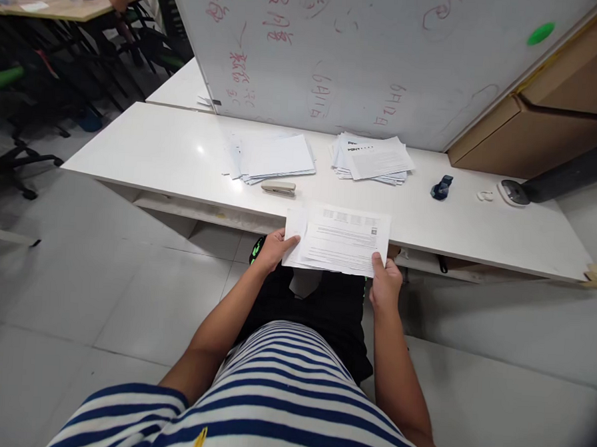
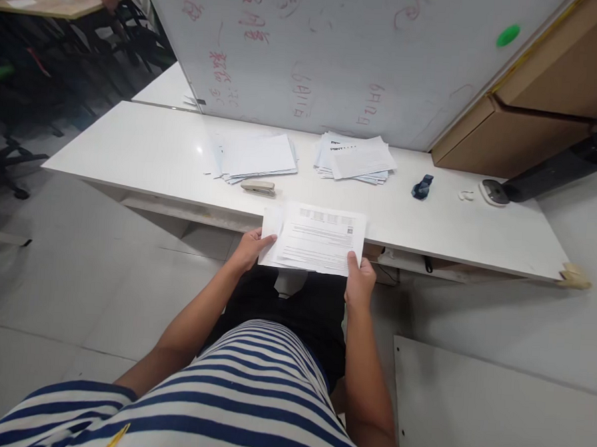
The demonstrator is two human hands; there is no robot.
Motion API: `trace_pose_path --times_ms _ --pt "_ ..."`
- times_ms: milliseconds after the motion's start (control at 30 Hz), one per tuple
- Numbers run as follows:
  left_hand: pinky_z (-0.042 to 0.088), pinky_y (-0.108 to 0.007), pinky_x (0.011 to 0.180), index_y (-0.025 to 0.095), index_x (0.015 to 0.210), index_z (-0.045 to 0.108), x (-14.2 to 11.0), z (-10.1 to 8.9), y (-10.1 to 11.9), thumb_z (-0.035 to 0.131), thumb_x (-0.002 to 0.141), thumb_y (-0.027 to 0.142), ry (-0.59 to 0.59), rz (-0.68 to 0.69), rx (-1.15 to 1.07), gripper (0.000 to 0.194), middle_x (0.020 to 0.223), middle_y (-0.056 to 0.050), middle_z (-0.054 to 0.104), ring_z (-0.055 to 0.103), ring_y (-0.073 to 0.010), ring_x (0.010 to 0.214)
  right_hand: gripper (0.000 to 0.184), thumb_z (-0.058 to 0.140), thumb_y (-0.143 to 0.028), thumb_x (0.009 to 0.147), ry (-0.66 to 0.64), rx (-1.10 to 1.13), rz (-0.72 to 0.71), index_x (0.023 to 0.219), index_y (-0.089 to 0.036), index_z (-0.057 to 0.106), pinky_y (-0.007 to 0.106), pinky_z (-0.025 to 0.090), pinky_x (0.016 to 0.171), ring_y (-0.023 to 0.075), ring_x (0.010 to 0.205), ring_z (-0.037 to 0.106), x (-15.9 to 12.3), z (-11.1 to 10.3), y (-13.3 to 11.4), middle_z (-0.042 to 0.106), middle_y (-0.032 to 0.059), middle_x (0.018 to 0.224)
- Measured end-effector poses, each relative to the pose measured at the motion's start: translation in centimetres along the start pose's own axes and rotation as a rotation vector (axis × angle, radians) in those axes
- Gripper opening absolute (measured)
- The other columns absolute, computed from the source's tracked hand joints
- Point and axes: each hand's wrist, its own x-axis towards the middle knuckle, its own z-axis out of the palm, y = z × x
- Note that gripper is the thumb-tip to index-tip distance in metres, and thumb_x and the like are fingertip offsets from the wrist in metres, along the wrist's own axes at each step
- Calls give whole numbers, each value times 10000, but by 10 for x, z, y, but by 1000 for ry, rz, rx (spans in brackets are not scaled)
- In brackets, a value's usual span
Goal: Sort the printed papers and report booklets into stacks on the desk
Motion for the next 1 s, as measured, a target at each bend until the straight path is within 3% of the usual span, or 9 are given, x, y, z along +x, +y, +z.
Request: trace_pose_path --times_ms 167,267,400,500,600,733,833,933,1000 --pt "486 -406 903 140 1007 673 10 5 -1 788 653 414 2 -34 -61 463 973 -99 739 673 -264 945 405 860 -393 573 -216 7 153 831 -181 630 328 578 711 172 694 686 9 6 -4 735 18 791" --pt "467 -381 937 163 1065 649 9 10 1 687 761 498 4 17 -50 454 1057 -105 717 651 -250 1012 391 849 -359 593 -253 -52 235 858 -179 625 339 577 729 180 707 691 13 12 -4 738 32 815" --pt "458 -365 930 188 1159 606 0 11 1 761 707 434 25 149 202 537 1182 -111 662 601 -274 1094 527 877 -303 550 -259 -23 195 998 -206 616 367 566 805 197 833 698 13 18 -7 742 26 943" --pt "456 -361 916 193 1179 596 -4 9 1 795 662 348 13 214 330 576 1174 -105 654 591 -281 1087 564 887 -314 533 -428 -66 215 1034 -196 657 411 543 866 226 895 692 15 19 -16 741 46 996" --pt "462 -340 895 187 1156 610 0 11 12 749 708 344 -75 283 305 495 1127 -88 670 604 -258 1050 492 888 -344 524 -555 -151 235 942 -152 713 451 527 878 257 884 690 24 22 -35 748 80 956" --pt "469 -319 823 155 1021 674 14 27 50 742 713 357 -153 358 270 375 971 -58 700 623 -237 930 461 860 -355 581 -443 -72 -54 974 -164 713 440 501 932 253 985 663 41 38 -74 736 64 1006" --pt "457 -333 850 141 985 692 29 43 80 774 677 353 -186 391 216 383 971 -58 702 615 -249 956 383 816 -379 648 -333 -58 -307 948 -162 715 421 485 956 251 1024 645 48 57 -99 733 54 953" --pt "449 -364 883 142 1052 681 47 53 91 755 701 376 -205 369 198 428 1057 -83 695 607 -273 1013 350 758 -417 710 -330 -141 -445 961 -176 718 422 476 965 247 1010 644 49 75 -104 731 36 914" --pt "445 -377 878 137 1038 687 57 57 87 705 750 393 -138 385 314 385 1053 -95 695 604 -287 1013 347 726 -436 731 -354 -206 -445 959 -174 719 420 474 965 241 984 649 49 86 -95 731 34 916"
